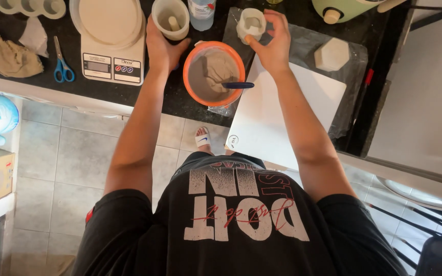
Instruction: Filling a small silicone mold with a grey cement mixture using a spatula
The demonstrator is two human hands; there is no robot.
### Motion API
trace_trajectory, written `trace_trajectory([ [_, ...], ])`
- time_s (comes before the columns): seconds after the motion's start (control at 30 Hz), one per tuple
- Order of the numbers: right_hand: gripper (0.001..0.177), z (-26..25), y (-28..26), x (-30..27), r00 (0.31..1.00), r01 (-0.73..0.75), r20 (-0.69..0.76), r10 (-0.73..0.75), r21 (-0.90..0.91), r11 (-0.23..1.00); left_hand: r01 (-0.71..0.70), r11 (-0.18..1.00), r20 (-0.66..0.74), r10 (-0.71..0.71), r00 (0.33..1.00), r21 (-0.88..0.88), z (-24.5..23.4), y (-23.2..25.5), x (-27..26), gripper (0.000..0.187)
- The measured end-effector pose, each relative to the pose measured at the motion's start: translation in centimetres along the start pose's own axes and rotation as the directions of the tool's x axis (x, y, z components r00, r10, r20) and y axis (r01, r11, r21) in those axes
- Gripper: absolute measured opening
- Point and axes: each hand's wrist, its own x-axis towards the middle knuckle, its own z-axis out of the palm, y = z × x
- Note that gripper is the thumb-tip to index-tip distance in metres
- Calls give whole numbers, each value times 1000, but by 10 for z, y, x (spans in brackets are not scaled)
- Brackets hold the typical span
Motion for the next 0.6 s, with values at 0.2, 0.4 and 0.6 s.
trace_trajectory([
  [0.2, 41, 2, 10, 1, 993, -26, -107, 41, 138, 990, -89, 992, 20, 87, 996, 85, -68, 78, -85, 68],
  [0.4, 51, -35, -83, -2, 975, 197, -174, -136, 411, 890, -270, 933, 94, 299, 950, -237, -107, 184, -105, 64],
  [0.6, 54, -34, -260, -65, 908, 220, 246, -339, 409, 886, -130, 799, 46, 193, 980, -588, -72, 209, -121, 98],
])
